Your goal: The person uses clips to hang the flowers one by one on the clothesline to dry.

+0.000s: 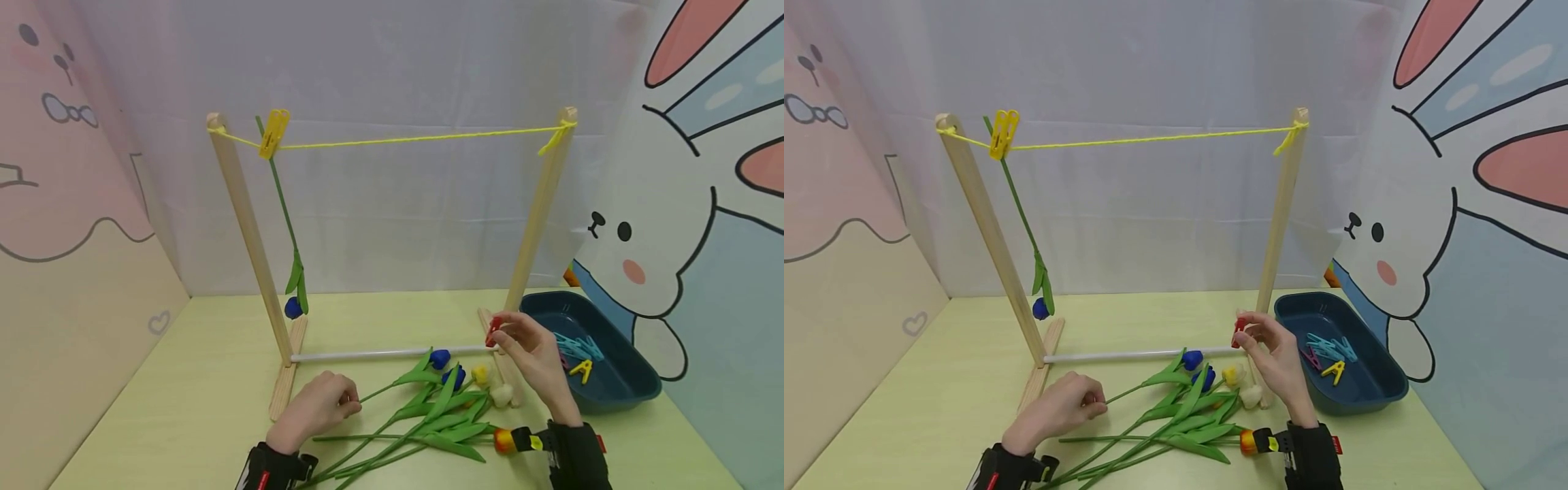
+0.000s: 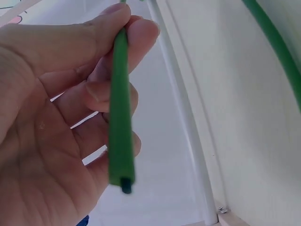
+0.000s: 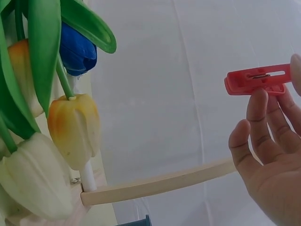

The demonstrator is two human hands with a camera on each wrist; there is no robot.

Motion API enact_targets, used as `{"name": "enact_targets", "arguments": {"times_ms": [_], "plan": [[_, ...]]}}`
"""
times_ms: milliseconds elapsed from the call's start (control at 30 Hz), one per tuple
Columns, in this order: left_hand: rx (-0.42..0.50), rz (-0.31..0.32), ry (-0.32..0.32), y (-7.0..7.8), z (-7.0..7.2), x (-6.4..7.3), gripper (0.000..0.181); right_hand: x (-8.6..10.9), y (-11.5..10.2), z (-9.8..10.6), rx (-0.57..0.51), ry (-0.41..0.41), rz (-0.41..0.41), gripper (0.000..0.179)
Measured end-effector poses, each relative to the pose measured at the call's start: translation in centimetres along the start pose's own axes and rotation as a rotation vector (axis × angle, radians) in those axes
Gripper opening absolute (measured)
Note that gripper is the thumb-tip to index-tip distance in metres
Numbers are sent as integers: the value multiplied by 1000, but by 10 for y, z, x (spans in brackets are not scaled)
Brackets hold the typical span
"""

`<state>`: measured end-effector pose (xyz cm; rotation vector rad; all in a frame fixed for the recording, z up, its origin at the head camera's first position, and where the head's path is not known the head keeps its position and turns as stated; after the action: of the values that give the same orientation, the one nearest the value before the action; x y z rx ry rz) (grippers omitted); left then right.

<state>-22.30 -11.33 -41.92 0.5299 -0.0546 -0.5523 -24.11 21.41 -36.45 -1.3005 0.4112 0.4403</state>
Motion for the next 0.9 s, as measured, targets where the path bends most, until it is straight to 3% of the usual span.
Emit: {"name": "enact_targets", "arguments": {"times_ms": [267,567,733,900], "plan": [[-31,-16,38,5,11,4,9,0,-2,8,11,23,30,24],[-82,7,96,12,30,12,6,0,0,17,8,39,46,26],[-133,37,193,15,38,15,7,0,0,18,34,50,32,27],[-201,73,344,20,47,18,11,0,1,18,40,52,24,27]]}}
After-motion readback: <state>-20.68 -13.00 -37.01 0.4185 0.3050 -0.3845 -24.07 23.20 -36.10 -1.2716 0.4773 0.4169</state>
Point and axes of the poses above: each hand's wrist, its own x-axis away from the middle knuckle, its own z-axis out of the back of the hand, y = z × x, the point moved 6 cm from there along -x, towards the middle knuckle, and after that the axes turned 1 degree about -x, right-handed, at the moved point
